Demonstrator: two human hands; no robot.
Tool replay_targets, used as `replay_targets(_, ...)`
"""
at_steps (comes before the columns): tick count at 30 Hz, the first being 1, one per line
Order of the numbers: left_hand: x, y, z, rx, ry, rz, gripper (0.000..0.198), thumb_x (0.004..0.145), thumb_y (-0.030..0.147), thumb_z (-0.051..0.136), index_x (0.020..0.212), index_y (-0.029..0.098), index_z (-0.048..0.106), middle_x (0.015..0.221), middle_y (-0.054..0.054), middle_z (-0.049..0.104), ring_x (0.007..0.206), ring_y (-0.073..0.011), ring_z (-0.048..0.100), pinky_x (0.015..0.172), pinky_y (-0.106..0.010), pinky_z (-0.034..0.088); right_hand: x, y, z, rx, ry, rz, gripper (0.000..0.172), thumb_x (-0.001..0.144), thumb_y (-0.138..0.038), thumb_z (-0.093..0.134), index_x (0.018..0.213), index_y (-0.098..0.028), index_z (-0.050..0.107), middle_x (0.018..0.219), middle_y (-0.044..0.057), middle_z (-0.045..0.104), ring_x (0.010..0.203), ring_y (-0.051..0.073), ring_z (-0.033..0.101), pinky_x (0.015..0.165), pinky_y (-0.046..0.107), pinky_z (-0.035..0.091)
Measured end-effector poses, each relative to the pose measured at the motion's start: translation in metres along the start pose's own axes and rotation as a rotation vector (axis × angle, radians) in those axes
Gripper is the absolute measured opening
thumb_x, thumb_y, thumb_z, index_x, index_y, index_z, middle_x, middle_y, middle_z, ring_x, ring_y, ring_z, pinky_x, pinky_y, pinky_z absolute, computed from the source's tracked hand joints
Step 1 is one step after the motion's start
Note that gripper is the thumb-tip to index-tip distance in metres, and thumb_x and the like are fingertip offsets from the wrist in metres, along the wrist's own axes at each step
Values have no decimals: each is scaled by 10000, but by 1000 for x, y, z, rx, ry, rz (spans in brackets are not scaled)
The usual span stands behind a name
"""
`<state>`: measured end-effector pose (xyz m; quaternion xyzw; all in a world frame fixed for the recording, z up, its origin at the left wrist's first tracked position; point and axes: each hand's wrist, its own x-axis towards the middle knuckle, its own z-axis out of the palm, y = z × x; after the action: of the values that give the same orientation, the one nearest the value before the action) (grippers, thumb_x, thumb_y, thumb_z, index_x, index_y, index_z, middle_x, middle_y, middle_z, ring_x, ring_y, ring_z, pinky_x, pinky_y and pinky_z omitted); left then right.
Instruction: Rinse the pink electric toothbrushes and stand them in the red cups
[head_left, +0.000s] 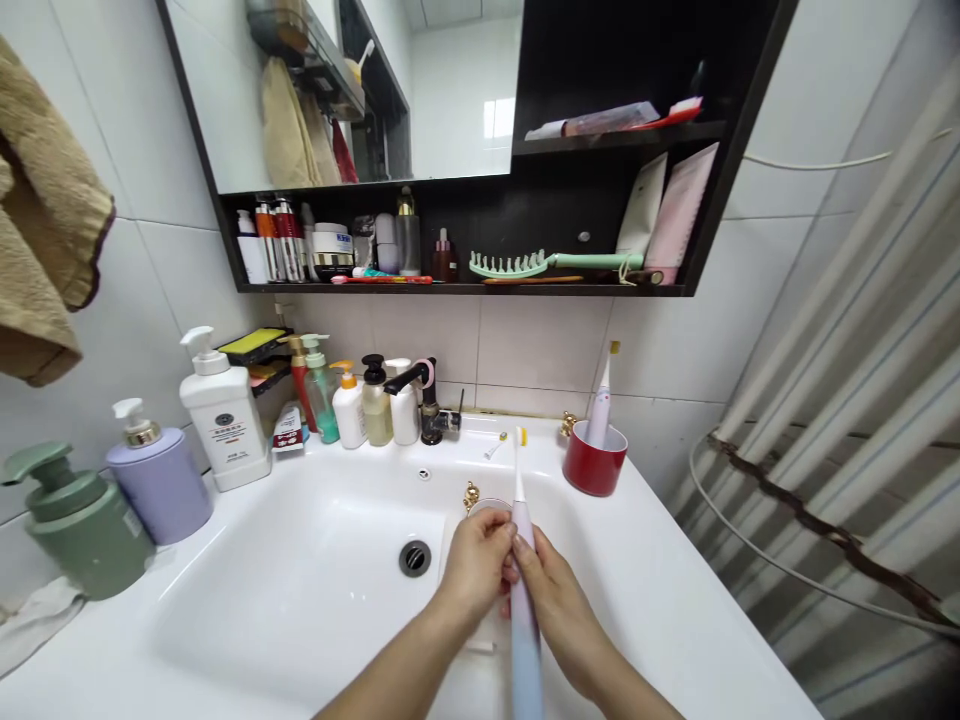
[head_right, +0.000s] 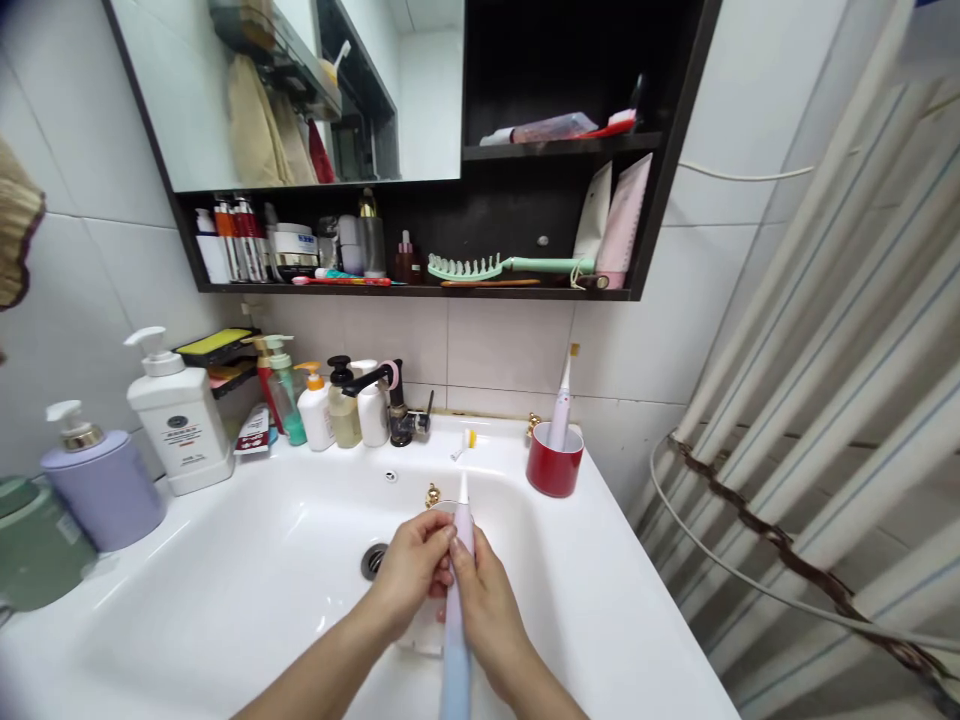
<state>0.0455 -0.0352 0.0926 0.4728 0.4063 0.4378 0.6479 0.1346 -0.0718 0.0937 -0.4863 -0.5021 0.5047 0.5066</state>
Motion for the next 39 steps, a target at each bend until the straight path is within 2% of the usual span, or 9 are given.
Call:
replay_targets(3, 1, -1, 2, -76, 25, 20, 255, 591, 335, 482, 760, 144, 492, 390, 71, 371, 292, -45, 316, 317, -176, 229, -2, 2, 8, -75, -23, -1, 406, 704, -390, 337, 1072, -218, 343, 552, -26, 486, 409, 89, 412, 381, 209, 345)
replay_targets(7, 7, 5, -8, -88, 79, 127, 213, 543, 318, 548, 613, 120, 516, 423, 53, 407, 352, -31, 334, 374, -172, 264, -1, 2, 7, -246, 2, -49, 444, 665, -342, 428, 1090, -246, 341, 582, -32, 486, 455, 90, 407, 447, 216, 357)
replay_targets(11, 15, 14, -26, -245, 116, 167, 246, 540, 326, 551, 669, 116, 547, 530, 19, 481, 442, -45, 402, 455, -181, 314, -4, 0, 4, -118, -202, 88, 336, 690, -363, 371, 976, -200, 441, 633, -9, 478, 477, 88, 430, 452, 219, 365)
replay_targets(13, 18, 16, -32, -335, 140, 189, 269, 546, 338, 546, 704, 120, 548, 591, -3, 514, 511, -67, 448, 517, -202, 343, -5, -1, 3, -91, -262, 124, 314, 697, -379, 350, 899, -176, 478, 638, -2, 472, 470, 81, 429, 436, 211, 360)
replay_targets(17, 21, 17, -36, -394, 165, 229, 244, 559, 336, 538, 656, 113, 540, 584, -15, 532, 541, -84, 475, 565, -220, 355, -5, 3, 5, -197, -195, 41, 325, 677, -378, 388, 929, -185, 458, 601, -23, 446, 465, 82, 414, 433, 204, 347)
replay_targets(24, 21, 15, -33, -347, 209, 247, 205, 563, 319, 537, 604, 118, 527, 518, 7, 522, 504, -76, 464, 522, -199, 344, -4, 13, 6, -423, -73, -68, 347, 680, -395, 372, 974, -226, 448, 617, -15, 498, 481, 103, 388, 456, 218, 333)
replay_targets(29, 20, 19, -35, -377, 188, 233, 238, 545, 329, 554, 656, 119, 550, 567, 0, 526, 535, -72, 459, 547, -207, 356, -5, 14, 7, -392, -73, -55, 355, 682, -397, 366, 976, -210, 432, 633, -5, 505, 501, 114, 416, 465, 224, 346)
replay_targets(33, 21, 22, -38, -397, 207, 251, 209, 517, 301, 583, 615, 121, 538, 537, 25, 498, 479, -47, 433, 528, -197, 355, -5, 14, 8, -384, -49, -56, 330, 673, -386, 385, 949, -216, 443, 654, -7, 501, 508, 110, 418, 485, 228, 350)
replay_targets(39, 20, 24, -37, -414, 130, 272, 189, 546, 268, 570, 637, 110, 521, 542, 13, 514, 490, -48, 448, 531, -182, 351, -10, 11, 16, -121, -203, 62, 331, 677, -385, 384, 930, -179, 433, 596, -24, 420, 445, 75, 396, 424, 210, 331)
